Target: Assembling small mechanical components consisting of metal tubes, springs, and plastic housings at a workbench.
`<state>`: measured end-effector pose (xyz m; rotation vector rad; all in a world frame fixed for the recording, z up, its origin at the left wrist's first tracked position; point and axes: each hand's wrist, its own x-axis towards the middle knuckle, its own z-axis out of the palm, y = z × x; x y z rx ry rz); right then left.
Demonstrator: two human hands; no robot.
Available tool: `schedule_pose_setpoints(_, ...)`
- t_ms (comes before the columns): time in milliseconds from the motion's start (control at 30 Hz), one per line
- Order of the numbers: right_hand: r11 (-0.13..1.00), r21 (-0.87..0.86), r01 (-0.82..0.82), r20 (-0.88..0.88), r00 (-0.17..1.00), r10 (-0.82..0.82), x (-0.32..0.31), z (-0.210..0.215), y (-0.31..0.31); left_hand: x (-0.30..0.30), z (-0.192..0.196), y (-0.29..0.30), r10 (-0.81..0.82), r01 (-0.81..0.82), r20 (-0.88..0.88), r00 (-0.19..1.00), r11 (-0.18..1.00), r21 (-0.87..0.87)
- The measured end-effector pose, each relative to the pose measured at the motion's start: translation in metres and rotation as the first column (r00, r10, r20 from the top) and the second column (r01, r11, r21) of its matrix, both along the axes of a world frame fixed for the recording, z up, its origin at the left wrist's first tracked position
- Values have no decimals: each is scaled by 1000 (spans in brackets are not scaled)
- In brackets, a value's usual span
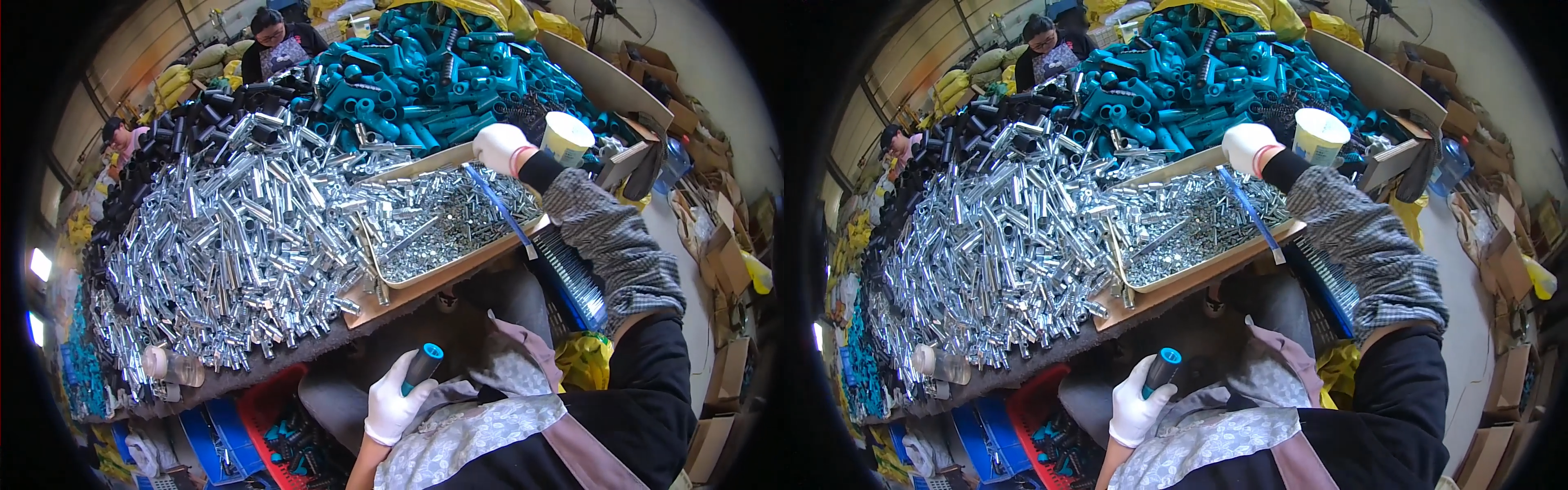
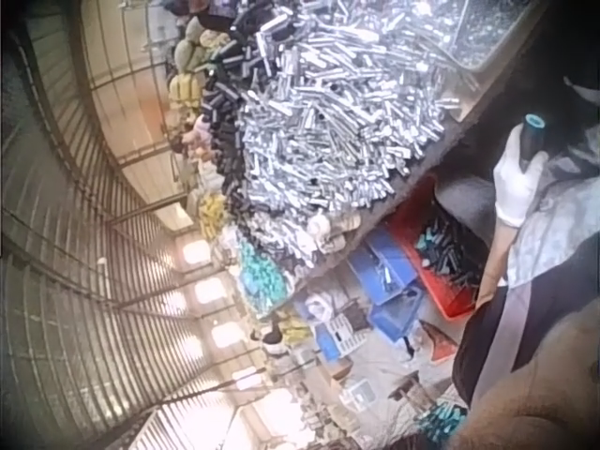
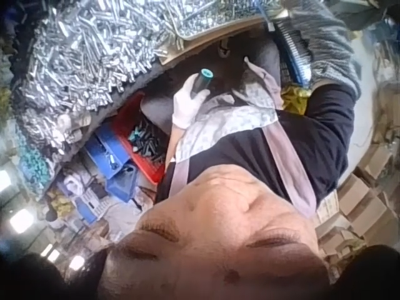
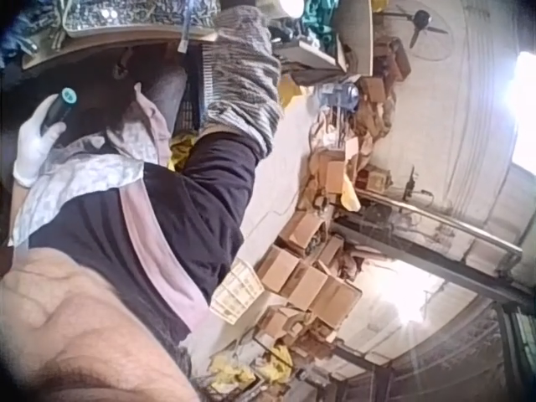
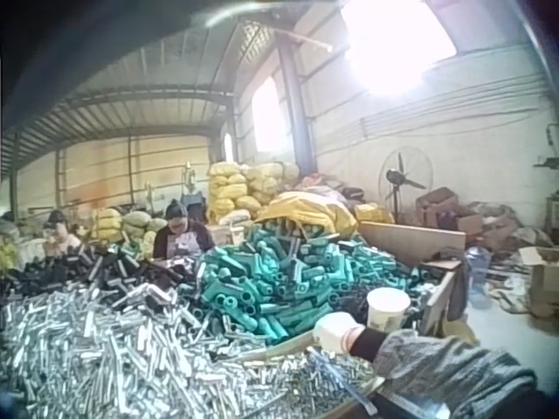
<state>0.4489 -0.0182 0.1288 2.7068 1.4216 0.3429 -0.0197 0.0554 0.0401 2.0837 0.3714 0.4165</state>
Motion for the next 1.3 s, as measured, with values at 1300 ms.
schedule_pose_setpoints(1300, 611, 722, -323, -367, 570, 735, -275, -2, -31, 7, 34, 15, 45, -59, 125, 991, 991, 117)
